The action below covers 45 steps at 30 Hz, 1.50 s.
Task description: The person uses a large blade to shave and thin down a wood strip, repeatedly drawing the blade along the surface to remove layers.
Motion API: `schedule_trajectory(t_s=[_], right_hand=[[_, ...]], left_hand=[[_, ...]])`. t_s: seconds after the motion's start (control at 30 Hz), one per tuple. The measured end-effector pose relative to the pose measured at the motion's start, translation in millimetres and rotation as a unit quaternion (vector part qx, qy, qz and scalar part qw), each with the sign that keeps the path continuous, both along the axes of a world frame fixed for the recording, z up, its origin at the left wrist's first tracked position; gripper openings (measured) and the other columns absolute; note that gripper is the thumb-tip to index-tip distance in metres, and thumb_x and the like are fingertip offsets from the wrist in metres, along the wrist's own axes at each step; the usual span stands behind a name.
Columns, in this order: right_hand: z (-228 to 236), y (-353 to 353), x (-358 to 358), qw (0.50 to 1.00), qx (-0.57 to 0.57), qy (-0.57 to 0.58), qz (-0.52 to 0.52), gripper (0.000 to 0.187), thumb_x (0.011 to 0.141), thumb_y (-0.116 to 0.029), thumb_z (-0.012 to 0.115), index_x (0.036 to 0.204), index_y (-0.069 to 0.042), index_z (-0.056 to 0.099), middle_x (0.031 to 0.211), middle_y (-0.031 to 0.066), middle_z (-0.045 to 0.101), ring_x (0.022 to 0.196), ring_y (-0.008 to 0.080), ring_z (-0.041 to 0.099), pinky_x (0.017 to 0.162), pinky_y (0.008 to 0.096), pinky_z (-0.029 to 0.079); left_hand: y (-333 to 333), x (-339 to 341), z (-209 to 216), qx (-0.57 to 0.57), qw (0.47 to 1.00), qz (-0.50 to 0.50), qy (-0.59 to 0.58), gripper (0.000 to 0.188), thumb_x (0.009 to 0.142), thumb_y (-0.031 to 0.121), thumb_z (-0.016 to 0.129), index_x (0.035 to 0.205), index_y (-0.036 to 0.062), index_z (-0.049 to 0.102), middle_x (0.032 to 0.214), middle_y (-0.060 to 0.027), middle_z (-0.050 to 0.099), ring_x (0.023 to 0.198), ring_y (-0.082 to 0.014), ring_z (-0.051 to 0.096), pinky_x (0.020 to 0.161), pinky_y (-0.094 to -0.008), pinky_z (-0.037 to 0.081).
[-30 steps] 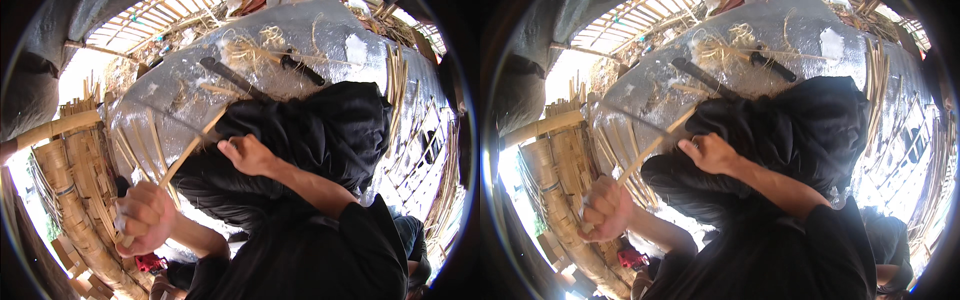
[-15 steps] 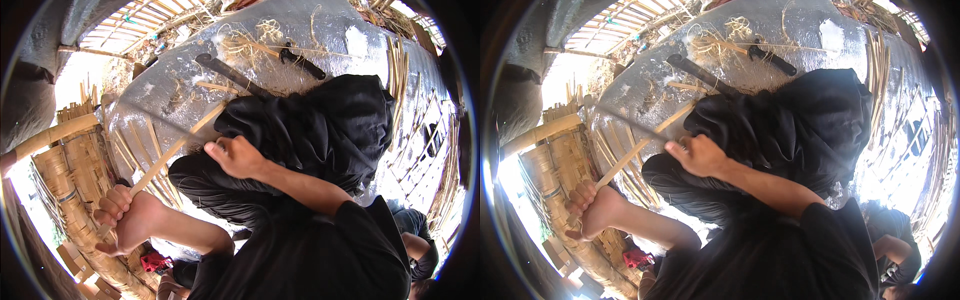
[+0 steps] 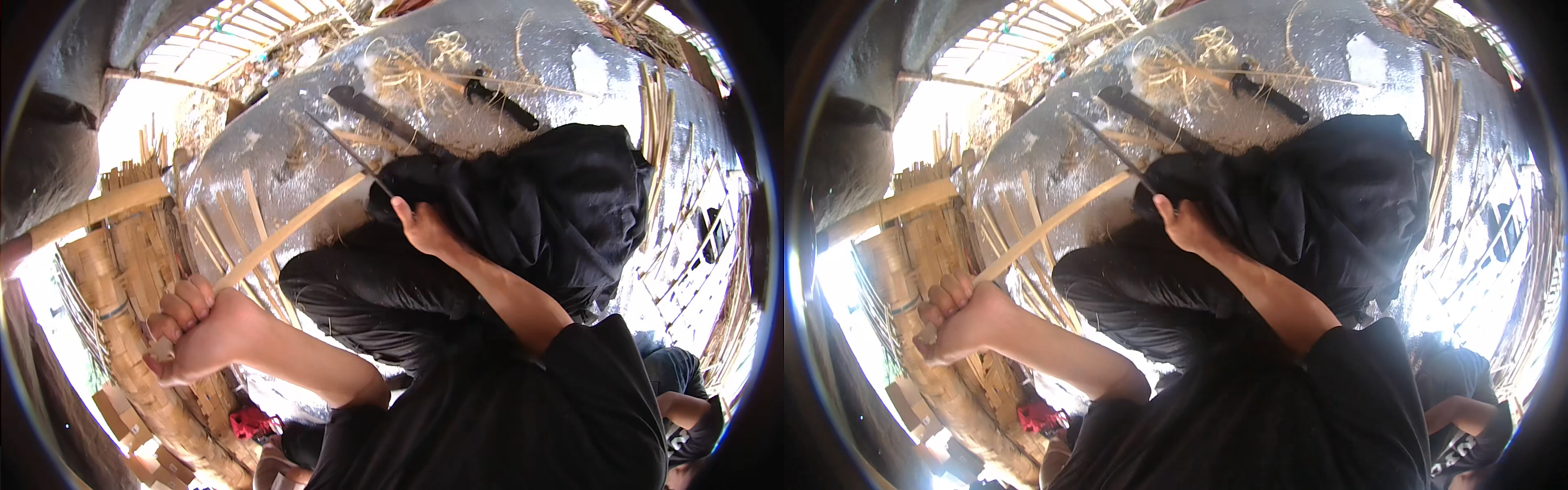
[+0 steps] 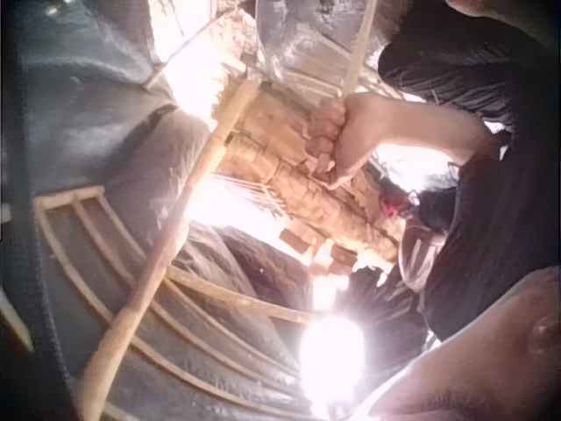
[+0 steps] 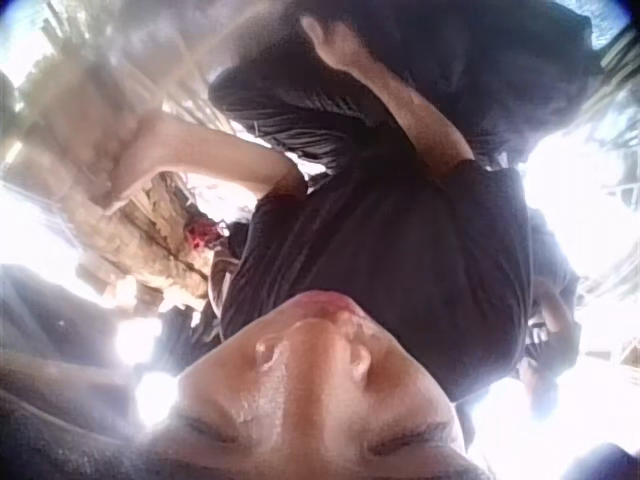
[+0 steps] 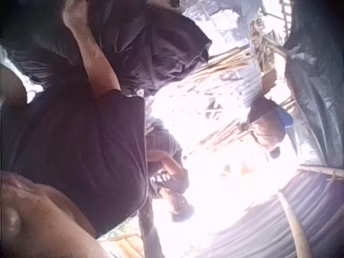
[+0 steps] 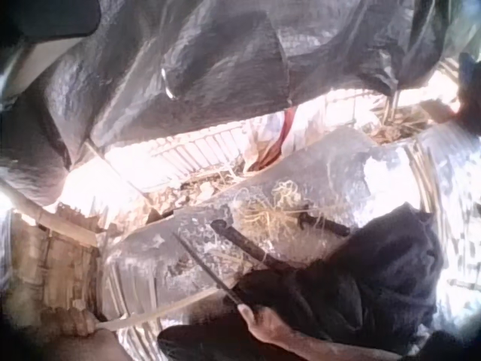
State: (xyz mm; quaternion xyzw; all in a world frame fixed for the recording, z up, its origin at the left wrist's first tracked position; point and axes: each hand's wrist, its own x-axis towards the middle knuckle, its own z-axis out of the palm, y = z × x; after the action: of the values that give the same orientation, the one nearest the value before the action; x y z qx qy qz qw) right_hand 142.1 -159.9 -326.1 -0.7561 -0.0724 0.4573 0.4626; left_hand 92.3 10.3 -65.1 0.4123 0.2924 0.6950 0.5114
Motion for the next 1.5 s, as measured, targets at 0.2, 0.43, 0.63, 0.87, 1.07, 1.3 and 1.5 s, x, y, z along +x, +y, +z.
schedule_trajectory(t_s=[0.2, 0.43, 0.63, 0.87, 1.07, 1.3, 1.5], right_hand=[[63.2, 28.0, -29.5, 0.982, 0.144, -0.098, 0.076, 0.067, 0.100, -0.061, 0.049, 0.090, 0.002, 0.070, 0.076, 0.0306, 0.067, 0.082, 0.0517, 0.067, 0.078, 0.0564, 0.053], [1.3, 27.0, -16.5, 0.986, 0.133, -0.099, -0.028, 0.064, 0.103, -0.054, 0.048, 0.088, 0.005, 0.068, 0.067, 0.0309, 0.063, 0.069, 0.0502, 0.067, 0.065, 0.0572, 0.053], [-27.4, 33.0, -7.4, 0.989, 0.096, -0.066, -0.094, 0.081, 0.102, -0.064, 0.044, 0.080, 0.010, 0.067, 0.068, 0.0328, 0.063, 0.078, 0.0480, 0.071, 0.067, 0.0510, 0.053], [9.0, 7.4, 11.6, 0.994, 0.086, -0.038, -0.054, 0.081, 0.102, -0.066, 0.041, 0.087, 0.008, 0.069, 0.076, 0.0290, 0.067, 0.079, 0.0418, 0.069, 0.074, 0.0487, 0.052], [97.2, 12.4, -1.6, 0.979, 0.202, -0.027, 0.006, 0.075, 0.104, -0.060, 0.043, 0.074, 0.005, 0.065, 0.061, 0.0295, 0.059, 0.064, 0.0475, 0.064, 0.064, 0.0510, 0.050], [58.9, 0.0, 9.1, 0.989, 0.105, -0.097, 0.019, 0.075, 0.105, -0.059, 0.041, 0.073, 0.006, 0.063, 0.061, 0.0267, 0.057, 0.062, 0.0415, 0.060, 0.066, 0.0475, 0.051], [6.5, -0.4, 0.1, 0.990, 0.130, -0.052, -0.031, 0.080, 0.104, -0.062, 0.041, 0.079, 0.009, 0.069, 0.064, 0.0298, 0.062, 0.068, 0.0454, 0.068, 0.069, 0.0475, 0.053]], left_hand=[[3.8, 14.9, 1.5, -0.011, 0.999, 0.023, 0.020, 0.048, 0.093, 0.052, 0.039, 0.061, 0.0185, 0.025, 0.054, 0.0023, 0.016, 0.048, -0.0116, 0.012, 0.048, -0.0303, 0.013], [0.6, 14.0, -0.4, 0.003, 1.000, 0.004, 0.014, 0.048, 0.092, 0.052, 0.044, 0.061, 0.0181, 0.028, 0.057, 0.0024, 0.019, 0.050, -0.0117, 0.014, 0.049, -0.0293, 0.016], [3.4, 7.7, 3.5, 0.037, 0.994, -0.095, 0.035, 0.052, 0.096, 0.058, 0.039, 0.067, 0.0154, 0.036, 0.062, -0.0006, 0.028, 0.054, -0.0134, 0.023, 0.054, -0.0308, 0.022], [2.1, -14.0, -11.5, 0.244, 0.900, -0.361, 0.020, 0.068, 0.105, 0.066, 0.027, 0.097, 0.0096, 0.064, 0.094, -0.0055, 0.050, 0.082, -0.0213, 0.043, 0.076, -0.0370, 0.036], [16.2, -20.8, -8.2, 0.176, 0.790, -0.587, -0.029, 0.057, 0.104, 0.064, 0.039, 0.086, 0.0110, 0.047, 0.076, 0.0005, 0.040, 0.068, -0.0135, 0.030, 0.064, -0.0328, 0.024], [-21.6, -5.5, -21.7, 0.228, 0.846, -0.483, -0.010, 0.036, 0.105, 0.030, 0.046, 0.077, 0.0133, 0.031, 0.056, 0.0035, 0.022, 0.047, -0.0077, 0.015, 0.048, -0.0293, 0.014], [-20.6, 4.7, -16.3, 0.166, 0.901, -0.401, -0.001, 0.046, 0.105, 0.021, 0.043, 0.067, 0.0183, 0.018, 0.051, 0.0046, 0.016, 0.043, -0.0066, 0.010, 0.045, -0.0286, 0.012]])
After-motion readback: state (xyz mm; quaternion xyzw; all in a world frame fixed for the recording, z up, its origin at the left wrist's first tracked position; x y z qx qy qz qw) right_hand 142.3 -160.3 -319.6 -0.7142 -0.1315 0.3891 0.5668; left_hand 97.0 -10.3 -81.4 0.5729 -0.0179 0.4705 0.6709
